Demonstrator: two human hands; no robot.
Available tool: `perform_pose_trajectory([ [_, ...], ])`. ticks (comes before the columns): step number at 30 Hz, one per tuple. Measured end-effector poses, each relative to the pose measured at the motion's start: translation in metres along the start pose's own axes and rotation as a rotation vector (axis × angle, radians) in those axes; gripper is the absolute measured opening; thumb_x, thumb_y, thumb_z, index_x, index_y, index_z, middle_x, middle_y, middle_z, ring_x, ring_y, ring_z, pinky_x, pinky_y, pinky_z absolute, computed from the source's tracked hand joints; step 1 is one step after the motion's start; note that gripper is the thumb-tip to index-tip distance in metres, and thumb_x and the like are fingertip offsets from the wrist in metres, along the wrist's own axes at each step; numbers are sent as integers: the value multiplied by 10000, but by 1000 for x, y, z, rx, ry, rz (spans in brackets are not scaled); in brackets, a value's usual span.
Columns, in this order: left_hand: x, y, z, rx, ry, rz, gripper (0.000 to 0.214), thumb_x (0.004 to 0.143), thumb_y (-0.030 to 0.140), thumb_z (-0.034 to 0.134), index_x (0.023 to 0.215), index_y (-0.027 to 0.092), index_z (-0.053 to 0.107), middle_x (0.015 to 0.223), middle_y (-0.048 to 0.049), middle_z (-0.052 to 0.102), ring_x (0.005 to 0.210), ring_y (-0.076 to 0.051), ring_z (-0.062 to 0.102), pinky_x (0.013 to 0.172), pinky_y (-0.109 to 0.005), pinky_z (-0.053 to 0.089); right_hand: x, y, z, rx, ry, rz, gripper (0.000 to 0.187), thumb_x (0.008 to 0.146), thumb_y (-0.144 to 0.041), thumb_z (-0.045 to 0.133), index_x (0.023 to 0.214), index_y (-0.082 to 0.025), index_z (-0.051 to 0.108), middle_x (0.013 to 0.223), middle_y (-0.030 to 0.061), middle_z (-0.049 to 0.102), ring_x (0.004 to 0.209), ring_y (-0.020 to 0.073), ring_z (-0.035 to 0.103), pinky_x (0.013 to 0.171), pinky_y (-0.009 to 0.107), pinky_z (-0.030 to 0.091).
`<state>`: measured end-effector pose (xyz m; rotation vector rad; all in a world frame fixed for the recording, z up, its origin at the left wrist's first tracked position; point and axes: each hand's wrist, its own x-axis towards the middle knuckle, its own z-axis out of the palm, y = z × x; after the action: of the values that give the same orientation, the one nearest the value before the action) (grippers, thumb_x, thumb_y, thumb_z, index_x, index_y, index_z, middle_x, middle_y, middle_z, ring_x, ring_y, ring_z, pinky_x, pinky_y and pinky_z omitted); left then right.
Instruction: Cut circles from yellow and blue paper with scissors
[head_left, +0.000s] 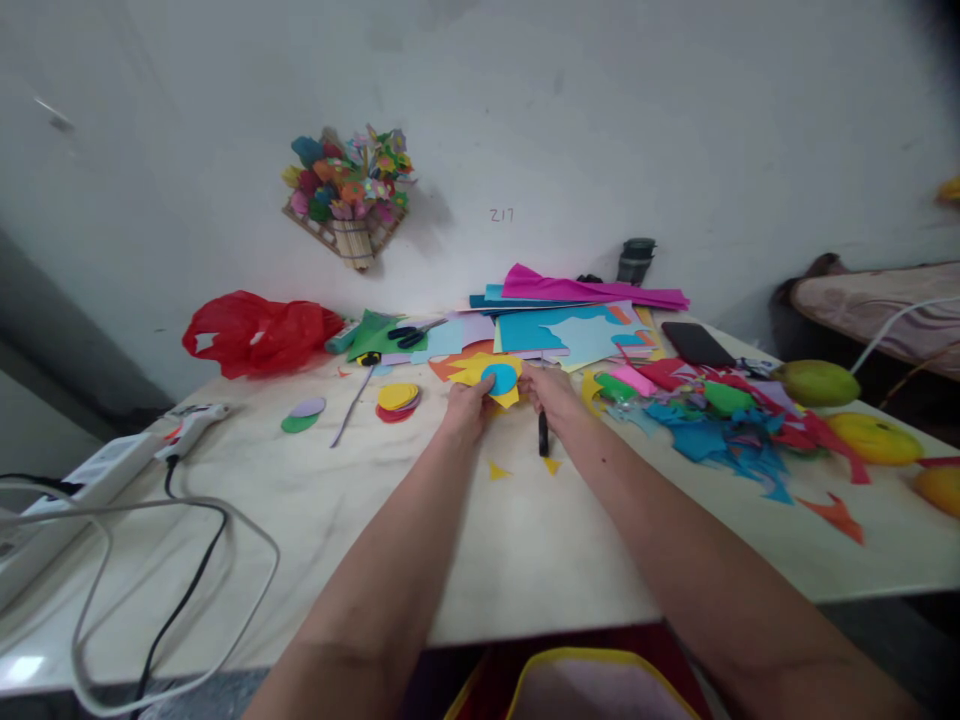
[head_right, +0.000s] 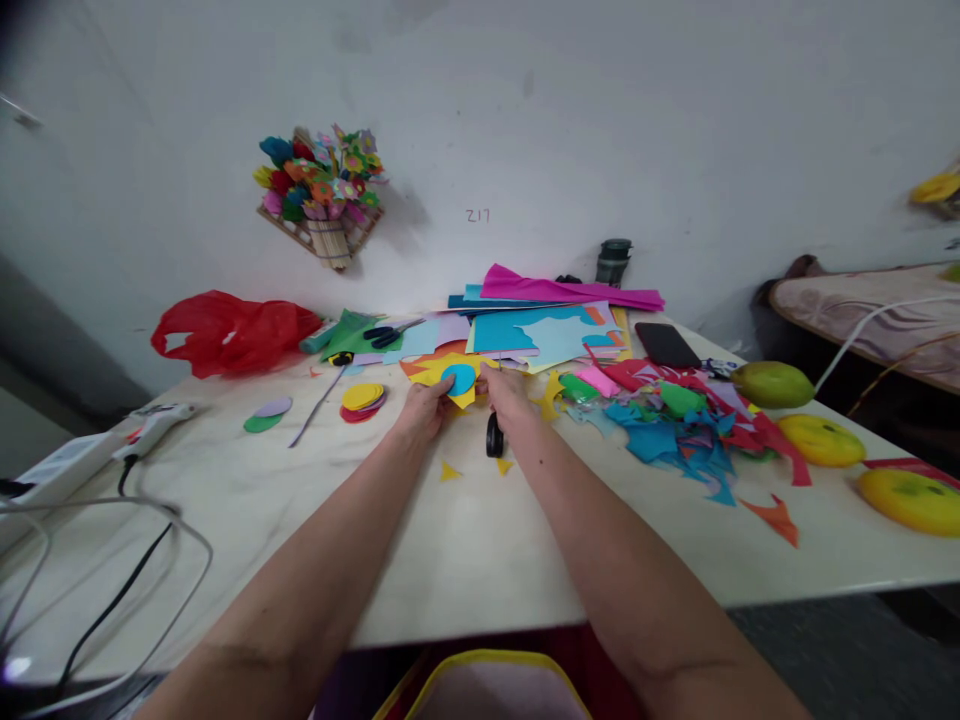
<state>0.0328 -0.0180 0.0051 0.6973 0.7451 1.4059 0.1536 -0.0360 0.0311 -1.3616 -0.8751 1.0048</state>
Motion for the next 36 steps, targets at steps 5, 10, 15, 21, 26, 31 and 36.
perform_pose_trajectory([
  [5, 1, -1, -4, 32, -6, 31, 335, 588, 188, 879, 867, 128, 704, 912, -116, 770, 926, -302, 732, 850, -431, 596, -2, -1, 1, 56, 40, 43, 229, 792, -240, 699, 659, -181, 522, 427, -35, 510, 334, 52, 295, 335, 202, 192],
  [10, -1, 1, -3, 85, -10, 56, 362, 545, 213, 903, 840, 136, 708, 877, -101, 768, 870, -282, 731, 831, -418, 590, -8, -5, 2, 31, 54, 24, 266, 708, -156, 747, 596, -179, 507, 446, -30, 535, 347, 44, 303, 341, 204, 194],
  [15, -1, 1, -3, 147, 17, 76, 382, 532, 246, 915, 832, 136, 705, 833, -88, 759, 820, -261, 726, 804, -400, 589, -12, -10, 2, 14, 81, 46, 273, 668, -113, 770, 594, -178, 515, 471, -23, 558, 367, 52, 340, 346, 203, 216],
  [21, 1, -1, -4, 129, 5, 20, 349, 583, 228, 894, 851, 130, 693, 868, -100, 755, 853, -268, 731, 821, -408, 594, -12, -11, 0, -47, 101, 35, 251, 704, -111, 746, 596, -177, 529, 477, -25, 557, 375, 57, 339, 351, 210, 249],
  [26, -3, 2, 4, -11, 36, -39, 247, 674, 85, 781, 891, 133, 673, 865, -77, 746, 798, -229, 728, 783, -381, 615, -12, -11, 0, -48, 95, 7, 266, 689, -124, 757, 582, -188, 522, 462, -36, 525, 380, 67, 333, 364, 223, 256],
  [31, -9, 1, 15, -77, 133, -112, 139, 782, 65, 670, 902, 134, 650, 845, -78, 728, 807, -210, 716, 711, -329, 617, -12, -11, 1, -39, 68, 19, 296, 660, -129, 780, 569, -194, 506, 491, -31, 544, 389, 63, 311, 385, 230, 249],
  [36, -11, -4, 20, -124, 187, -132, 85, 830, 63, 643, 877, 132, 628, 924, -91, 717, 828, -200, 703, 753, -338, 617, -11, -9, 1, -24, 73, 16, 300, 684, -125, 757, 562, -201, 494, 470, -46, 505, 400, 69, 298, 403, 231, 253],
])
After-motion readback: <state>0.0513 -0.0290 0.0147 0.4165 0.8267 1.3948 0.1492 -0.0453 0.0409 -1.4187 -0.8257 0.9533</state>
